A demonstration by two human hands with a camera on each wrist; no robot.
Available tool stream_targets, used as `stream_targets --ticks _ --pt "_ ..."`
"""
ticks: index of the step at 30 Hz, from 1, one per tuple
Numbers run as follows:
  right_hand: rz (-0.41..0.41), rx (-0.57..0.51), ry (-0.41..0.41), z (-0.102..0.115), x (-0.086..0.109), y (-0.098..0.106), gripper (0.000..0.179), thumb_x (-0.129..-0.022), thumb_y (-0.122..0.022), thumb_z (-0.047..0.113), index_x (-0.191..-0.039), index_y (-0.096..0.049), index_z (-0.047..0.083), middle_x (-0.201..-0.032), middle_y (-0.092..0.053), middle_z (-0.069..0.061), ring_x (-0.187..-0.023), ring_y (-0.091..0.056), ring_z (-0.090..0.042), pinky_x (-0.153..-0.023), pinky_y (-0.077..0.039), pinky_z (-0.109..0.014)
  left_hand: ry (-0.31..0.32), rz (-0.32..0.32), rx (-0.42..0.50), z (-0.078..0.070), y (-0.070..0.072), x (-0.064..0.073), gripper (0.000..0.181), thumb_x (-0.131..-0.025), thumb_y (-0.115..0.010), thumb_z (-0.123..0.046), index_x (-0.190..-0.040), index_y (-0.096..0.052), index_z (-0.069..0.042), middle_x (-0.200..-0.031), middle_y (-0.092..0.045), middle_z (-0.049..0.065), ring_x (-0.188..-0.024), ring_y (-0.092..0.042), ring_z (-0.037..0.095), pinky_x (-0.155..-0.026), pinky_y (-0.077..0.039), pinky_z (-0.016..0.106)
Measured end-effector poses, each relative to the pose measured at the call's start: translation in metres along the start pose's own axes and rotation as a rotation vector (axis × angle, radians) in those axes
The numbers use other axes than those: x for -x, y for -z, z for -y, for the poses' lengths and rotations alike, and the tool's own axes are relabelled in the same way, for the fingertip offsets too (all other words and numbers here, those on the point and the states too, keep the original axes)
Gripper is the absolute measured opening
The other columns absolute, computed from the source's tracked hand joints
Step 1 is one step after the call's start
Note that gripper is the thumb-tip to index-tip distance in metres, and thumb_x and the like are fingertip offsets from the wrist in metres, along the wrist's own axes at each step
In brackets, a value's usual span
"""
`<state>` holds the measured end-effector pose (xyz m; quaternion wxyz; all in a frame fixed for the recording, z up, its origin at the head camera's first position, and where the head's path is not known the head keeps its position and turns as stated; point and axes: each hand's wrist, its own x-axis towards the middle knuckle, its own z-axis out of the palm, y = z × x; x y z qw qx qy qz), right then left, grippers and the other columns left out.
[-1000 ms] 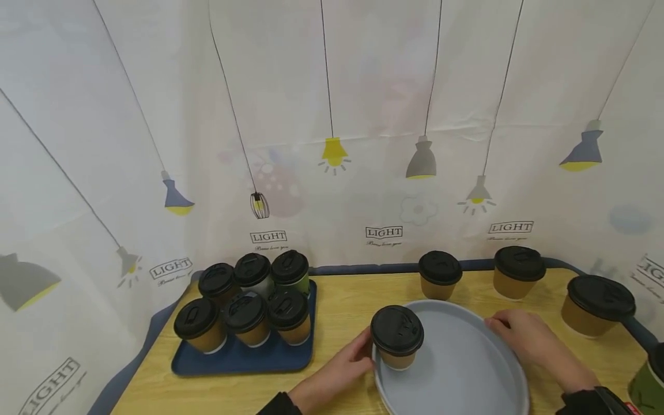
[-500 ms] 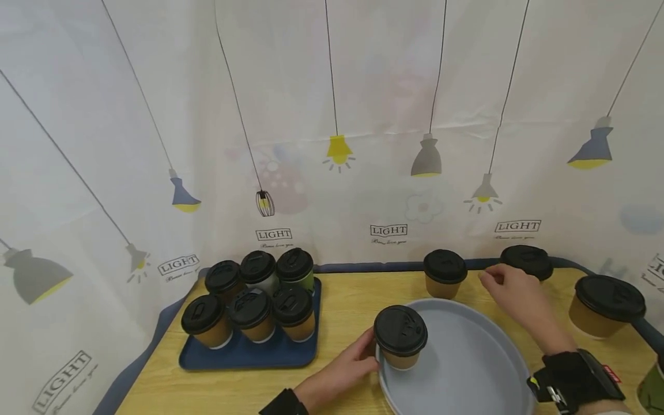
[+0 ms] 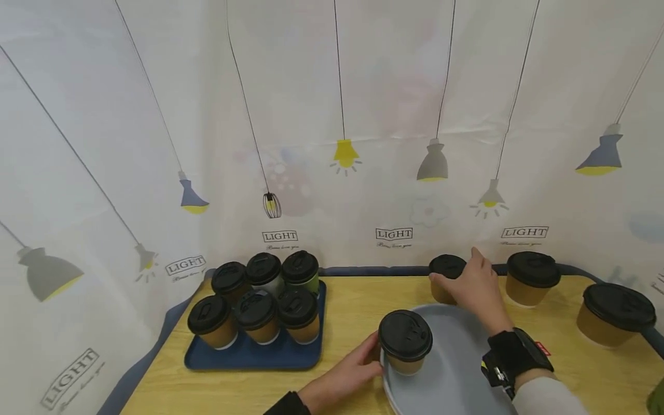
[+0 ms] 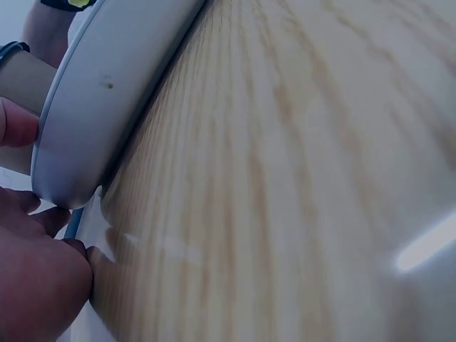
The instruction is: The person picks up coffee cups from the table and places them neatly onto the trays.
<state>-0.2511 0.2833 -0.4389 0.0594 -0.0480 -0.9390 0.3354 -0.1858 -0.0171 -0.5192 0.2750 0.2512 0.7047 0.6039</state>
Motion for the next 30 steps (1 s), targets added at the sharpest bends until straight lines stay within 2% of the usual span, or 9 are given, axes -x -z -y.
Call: stream_targets --ticks 4,8,12,18,22,30 --pt "0.009 -0.01 -0.058 -0.002 -0.003 -0.015 0.136 -0.086 -0.079 0.056 -0.153 0.012 -0.02 -0.148 -0.012 -0.057 -0.132 -0.024 -0.072 -0.105 -0.029 -0.079 0.021 0.015 0.025 -0.001 -0.002 0.0 0.071 -0.104 -0.055 -0.029 -0.166 -0.022 -0.022 -0.169 -0.022 -0.003 -0.154 -0.021 0.017 -0.12 -0.027 0.037" --pt "0.007 -0.04 -0.078 -0.001 -0.006 -0.025 0.136 -0.086 -0.079 0.053 -0.153 0.015 -0.019 -0.147 -0.011 -0.057 -0.133 -0.023 -0.073 -0.106 -0.029 -0.078 0.037 0.0 0.037 -0.001 -0.002 0.0 0.073 -0.101 -0.057 -0.023 -0.166 -0.023 -0.024 -0.168 -0.024 -0.004 -0.153 -0.024 0.016 -0.12 -0.029 0.039" --pt "0.002 -0.055 -0.085 0.001 -0.008 -0.029 0.132 -0.087 -0.079 0.051 -0.153 0.011 -0.02 -0.146 -0.012 -0.057 -0.131 -0.024 -0.072 -0.104 -0.032 -0.077 0.055 -0.019 0.033 -0.002 -0.002 0.001 0.073 -0.1 -0.057 -0.021 -0.165 -0.025 -0.027 -0.167 -0.026 -0.007 -0.153 -0.023 0.015 -0.12 -0.027 0.042" --pt "0.015 -0.053 -0.08 0.004 -0.01 -0.029 0.114 -0.089 -0.076 0.041 -0.151 -0.005 -0.023 -0.138 -0.023 -0.055 -0.121 -0.036 -0.068 -0.097 -0.04 -0.076 0.071 -0.023 0.036 -0.005 -0.002 0.002 0.072 -0.1 -0.058 -0.021 -0.164 -0.025 -0.029 -0.167 -0.026 -0.009 -0.155 -0.02 0.016 -0.122 -0.024 0.046" --pt "0.026 -0.05 -0.069 0.004 -0.01 -0.028 0.108 -0.09 -0.074 0.038 -0.15 -0.009 -0.023 -0.134 -0.026 -0.053 -0.115 -0.041 -0.065 -0.092 -0.043 -0.074 0.075 -0.03 0.037 -0.004 -0.002 0.001 0.073 -0.1 -0.058 -0.02 -0.164 -0.025 -0.03 -0.167 -0.026 -0.009 -0.155 -0.018 0.016 -0.122 -0.023 0.048" --pt "0.013 -0.06 0.026 0.011 -0.007 -0.013 0.105 -0.091 -0.073 0.041 -0.148 -0.014 -0.024 -0.131 -0.031 -0.051 -0.11 -0.043 -0.06 -0.087 -0.047 -0.07 0.056 -0.028 0.027 -0.002 -0.001 0.001 0.073 -0.099 -0.058 -0.019 -0.164 -0.026 -0.029 -0.167 -0.025 -0.01 -0.154 -0.019 0.013 -0.122 -0.024 0.043"
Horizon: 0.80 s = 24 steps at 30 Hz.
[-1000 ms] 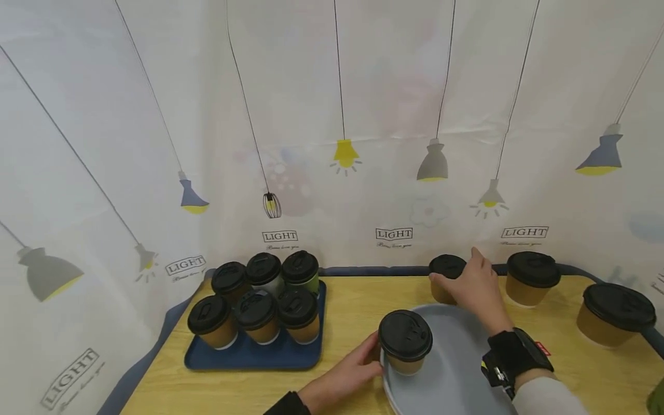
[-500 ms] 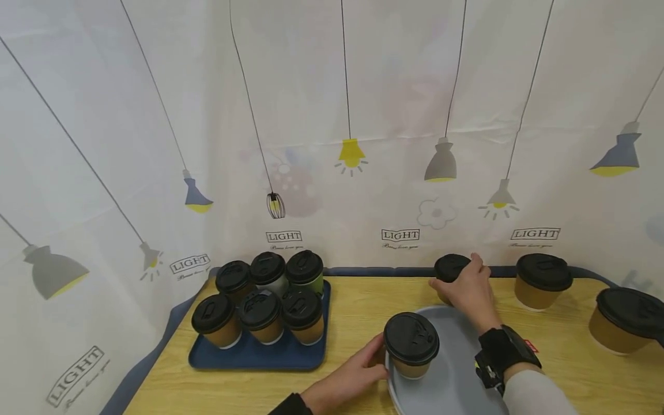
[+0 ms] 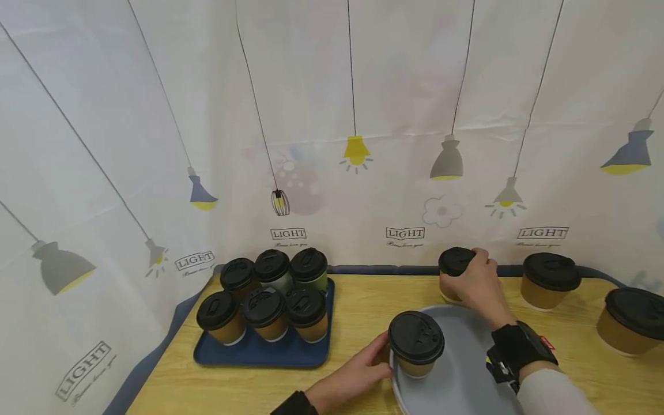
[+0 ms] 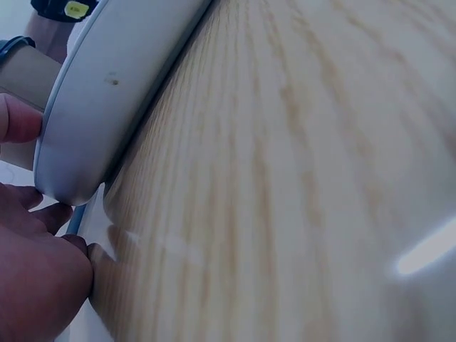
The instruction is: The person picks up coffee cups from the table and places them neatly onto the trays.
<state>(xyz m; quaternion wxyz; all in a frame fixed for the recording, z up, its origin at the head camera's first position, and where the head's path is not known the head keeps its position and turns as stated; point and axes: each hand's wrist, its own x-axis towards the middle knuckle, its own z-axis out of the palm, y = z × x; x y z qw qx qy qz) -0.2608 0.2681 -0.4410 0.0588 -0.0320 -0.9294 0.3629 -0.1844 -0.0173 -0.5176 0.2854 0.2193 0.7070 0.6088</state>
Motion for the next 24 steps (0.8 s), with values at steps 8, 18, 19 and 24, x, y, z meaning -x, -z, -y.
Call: stream_targets --ticks 8,18,19,24 --pt "-0.005 -0.014 0.117 0.021 0.015 0.028 0.104 -0.09 -0.079 0.037 -0.151 -0.018 -0.021 -0.135 -0.039 -0.047 -0.113 -0.05 -0.057 -0.086 -0.05 -0.066 -0.019 -0.001 -0.023 -0.002 -0.001 0.0 0.075 -0.098 -0.059 -0.02 -0.164 -0.026 -0.029 -0.166 -0.026 -0.011 -0.153 -0.019 0.01 -0.122 -0.024 0.041" --pt "-0.066 0.021 0.146 0.026 0.048 0.053 0.104 -0.087 -0.082 0.037 -0.154 -0.021 -0.013 -0.141 -0.035 -0.044 -0.119 -0.045 -0.059 -0.085 -0.045 -0.069 0.0 0.001 -0.015 0.0 -0.001 0.0 0.074 -0.099 -0.059 -0.024 -0.165 -0.024 -0.027 -0.167 -0.025 -0.009 -0.155 -0.017 0.014 -0.123 -0.021 0.044" --pt "-0.069 0.027 0.153 0.025 0.051 0.055 0.104 -0.086 -0.083 0.037 -0.154 -0.022 -0.013 -0.14 -0.035 -0.044 -0.118 -0.045 -0.058 -0.085 -0.045 -0.069 -0.002 0.0 -0.013 0.0 -0.001 -0.001 0.074 -0.099 -0.059 -0.024 -0.165 -0.024 -0.026 -0.167 -0.025 -0.009 -0.155 -0.017 0.014 -0.123 -0.021 0.044" --pt "-0.054 0.053 0.223 0.017 0.062 0.062 0.102 -0.083 -0.088 0.033 -0.152 -0.027 -0.01 -0.139 -0.04 -0.04 -0.114 -0.05 -0.055 -0.08 -0.047 -0.065 -0.007 -0.025 -0.009 0.0 -0.003 0.0 0.076 -0.098 -0.061 -0.023 -0.165 -0.026 -0.025 -0.167 -0.027 -0.007 -0.154 -0.019 0.014 -0.123 -0.021 0.044"
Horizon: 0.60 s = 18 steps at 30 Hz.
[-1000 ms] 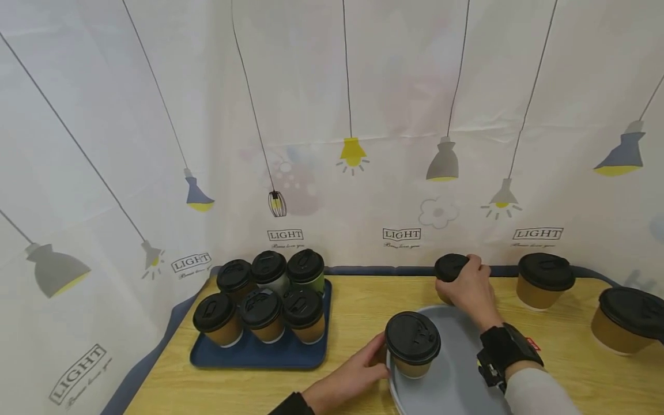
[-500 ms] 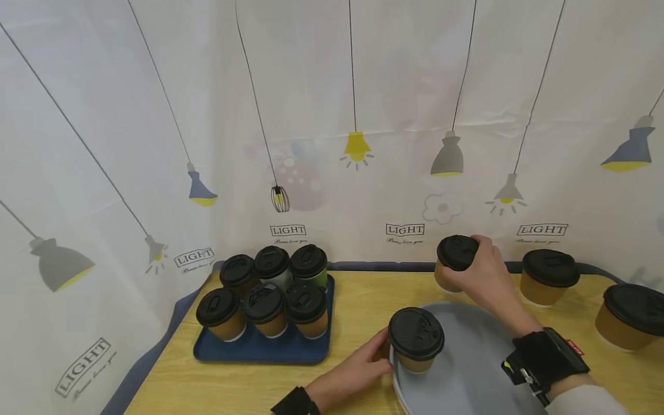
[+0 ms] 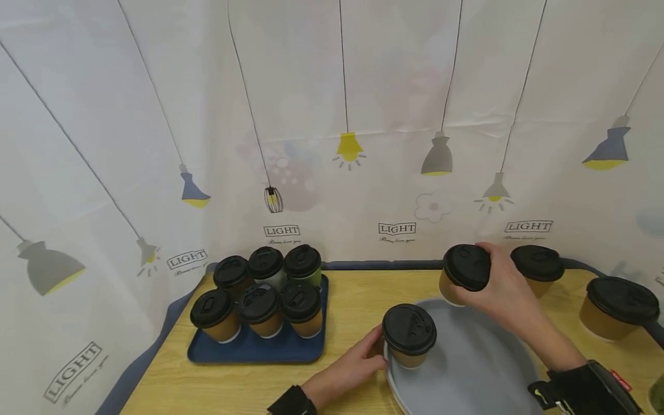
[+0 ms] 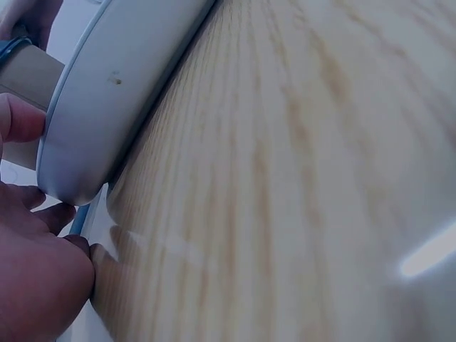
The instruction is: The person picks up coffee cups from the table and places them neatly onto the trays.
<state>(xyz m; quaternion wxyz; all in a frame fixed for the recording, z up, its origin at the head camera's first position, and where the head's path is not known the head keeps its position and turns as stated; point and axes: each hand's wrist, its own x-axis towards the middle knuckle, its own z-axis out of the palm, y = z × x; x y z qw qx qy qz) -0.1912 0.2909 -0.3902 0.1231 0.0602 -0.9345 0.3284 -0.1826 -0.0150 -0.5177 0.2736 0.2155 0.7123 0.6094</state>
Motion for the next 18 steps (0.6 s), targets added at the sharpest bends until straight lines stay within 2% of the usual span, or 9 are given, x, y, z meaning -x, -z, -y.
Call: stream_targets --ticks 4,10,18 --pt "0.025 0.0 0.051 -0.003 0.007 0.001 0.1 -0.08 -0.091 0.03 -0.151 -0.031 -0.006 -0.138 -0.043 -0.035 -0.114 -0.052 -0.053 -0.081 -0.047 -0.065 -0.005 -0.001 -0.009 0.002 0.001 -0.002 0.077 -0.098 -0.062 -0.024 -0.165 -0.026 -0.022 -0.168 -0.027 -0.004 -0.154 -0.019 0.016 -0.123 -0.021 0.044" --pt "0.09 -0.021 0.098 -0.007 0.013 -0.001 0.102 -0.078 -0.092 0.027 -0.153 -0.03 -0.004 -0.139 -0.045 -0.035 -0.117 -0.053 -0.052 -0.084 -0.048 -0.064 -0.01 0.016 -0.016 0.004 0.003 -0.004 0.079 -0.096 -0.062 -0.024 -0.166 -0.024 -0.021 -0.168 -0.026 -0.002 -0.154 -0.021 0.018 -0.122 -0.025 0.042" --pt "0.233 -0.055 0.173 -0.017 0.011 -0.009 0.098 -0.081 -0.09 0.025 -0.154 -0.03 0.0 -0.139 -0.049 -0.034 -0.111 -0.061 -0.042 -0.076 -0.054 -0.037 -0.009 0.009 -0.004 0.003 0.001 -0.002 0.079 -0.095 -0.062 -0.021 -0.165 -0.026 -0.022 -0.167 -0.027 -0.005 -0.154 -0.021 0.016 -0.123 -0.023 0.044"
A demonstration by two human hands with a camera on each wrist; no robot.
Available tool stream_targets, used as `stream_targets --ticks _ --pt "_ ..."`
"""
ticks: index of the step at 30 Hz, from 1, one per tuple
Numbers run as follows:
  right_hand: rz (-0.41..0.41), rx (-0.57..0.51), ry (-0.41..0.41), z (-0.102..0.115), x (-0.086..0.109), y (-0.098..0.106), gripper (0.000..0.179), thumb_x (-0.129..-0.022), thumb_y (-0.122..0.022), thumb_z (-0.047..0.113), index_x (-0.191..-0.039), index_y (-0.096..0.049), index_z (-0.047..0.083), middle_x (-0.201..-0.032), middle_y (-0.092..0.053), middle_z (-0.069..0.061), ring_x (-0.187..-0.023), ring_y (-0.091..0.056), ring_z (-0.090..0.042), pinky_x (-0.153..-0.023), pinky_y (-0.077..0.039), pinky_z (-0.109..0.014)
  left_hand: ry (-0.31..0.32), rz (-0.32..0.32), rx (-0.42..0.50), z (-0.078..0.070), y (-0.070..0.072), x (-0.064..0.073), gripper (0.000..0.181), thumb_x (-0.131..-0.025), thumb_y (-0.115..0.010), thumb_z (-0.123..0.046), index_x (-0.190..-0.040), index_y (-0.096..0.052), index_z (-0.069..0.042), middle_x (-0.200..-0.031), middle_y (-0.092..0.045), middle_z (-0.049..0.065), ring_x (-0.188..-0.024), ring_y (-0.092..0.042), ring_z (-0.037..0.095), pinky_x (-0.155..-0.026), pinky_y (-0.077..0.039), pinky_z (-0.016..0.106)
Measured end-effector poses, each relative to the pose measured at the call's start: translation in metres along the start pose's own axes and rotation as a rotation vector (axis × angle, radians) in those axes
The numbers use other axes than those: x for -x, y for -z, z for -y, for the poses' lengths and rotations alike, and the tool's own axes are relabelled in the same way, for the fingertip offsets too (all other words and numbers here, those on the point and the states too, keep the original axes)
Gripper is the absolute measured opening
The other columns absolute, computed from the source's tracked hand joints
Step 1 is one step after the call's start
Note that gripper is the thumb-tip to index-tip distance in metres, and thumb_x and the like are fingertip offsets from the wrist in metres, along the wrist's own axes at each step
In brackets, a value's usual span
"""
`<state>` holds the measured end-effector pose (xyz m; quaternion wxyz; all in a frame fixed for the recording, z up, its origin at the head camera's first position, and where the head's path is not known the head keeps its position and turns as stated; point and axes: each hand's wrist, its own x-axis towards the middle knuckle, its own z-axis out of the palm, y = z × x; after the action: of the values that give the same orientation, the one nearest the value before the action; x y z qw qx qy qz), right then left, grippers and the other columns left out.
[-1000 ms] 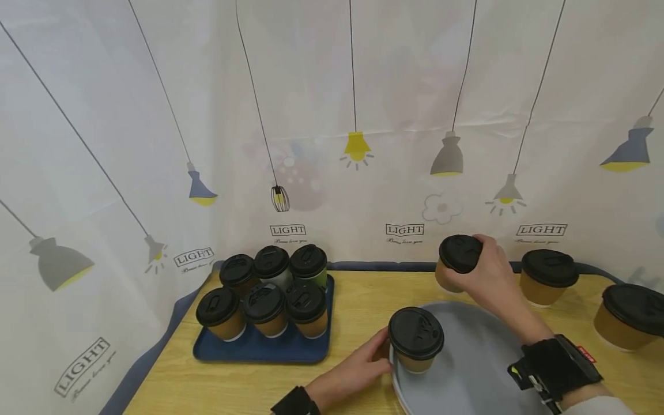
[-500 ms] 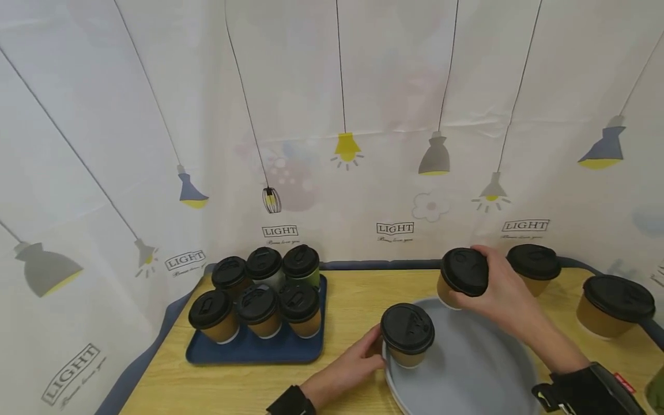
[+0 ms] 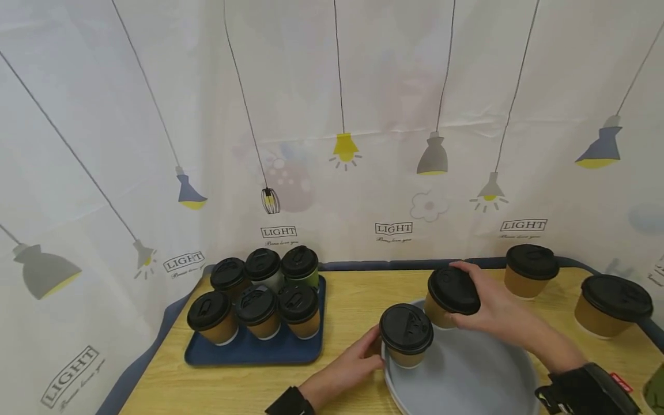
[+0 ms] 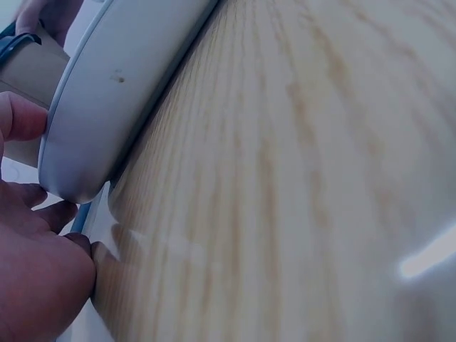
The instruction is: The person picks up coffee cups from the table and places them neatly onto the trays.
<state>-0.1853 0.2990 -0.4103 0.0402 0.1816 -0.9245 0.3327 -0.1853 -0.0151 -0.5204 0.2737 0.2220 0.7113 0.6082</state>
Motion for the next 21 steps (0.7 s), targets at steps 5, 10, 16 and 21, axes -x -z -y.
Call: stream_targets --ticks 5,10,16,21 --pt "0.032 0.01 0.046 -0.007 -0.005 -0.006 0.093 -0.08 -0.09 0.026 -0.152 -0.036 0.001 -0.138 -0.052 -0.03 -0.113 -0.061 -0.04 -0.078 -0.054 -0.037 0.016 0.003 0.008 -0.002 0.001 0.0 0.079 -0.096 -0.062 -0.022 -0.165 -0.026 -0.022 -0.167 -0.027 -0.004 -0.154 -0.02 0.017 -0.123 -0.023 0.046" --pt "0.014 0.066 0.13 -0.013 -0.008 -0.012 0.089 -0.078 -0.091 0.027 -0.149 -0.043 0.003 -0.136 -0.055 -0.023 -0.115 -0.06 -0.037 -0.081 -0.053 -0.04 0.013 0.005 0.013 -0.002 0.001 0.001 0.079 -0.095 -0.063 -0.021 -0.165 -0.026 -0.021 -0.168 -0.027 -0.002 -0.154 -0.02 0.019 -0.123 -0.024 0.049" --pt "0.037 0.043 0.133 -0.016 -0.011 -0.02 0.091 -0.077 -0.093 0.03 -0.149 -0.044 0.002 -0.136 -0.056 -0.02 -0.116 -0.058 -0.033 -0.086 -0.05 -0.039 0.015 0.01 0.016 0.0 0.001 0.001 0.08 -0.095 -0.063 -0.021 -0.166 -0.025 -0.02 -0.168 -0.025 -0.001 -0.155 -0.018 0.02 -0.123 -0.022 0.047" --pt "0.046 0.021 0.109 -0.018 -0.013 -0.025 0.091 -0.078 -0.092 0.032 -0.149 -0.044 0.001 -0.136 -0.057 -0.021 -0.116 -0.059 -0.033 -0.087 -0.051 -0.035 0.017 -0.005 0.025 0.0 -0.001 0.0 0.079 -0.095 -0.062 -0.018 -0.165 -0.026 -0.022 -0.168 -0.026 -0.004 -0.154 -0.019 0.017 -0.123 -0.022 0.047"
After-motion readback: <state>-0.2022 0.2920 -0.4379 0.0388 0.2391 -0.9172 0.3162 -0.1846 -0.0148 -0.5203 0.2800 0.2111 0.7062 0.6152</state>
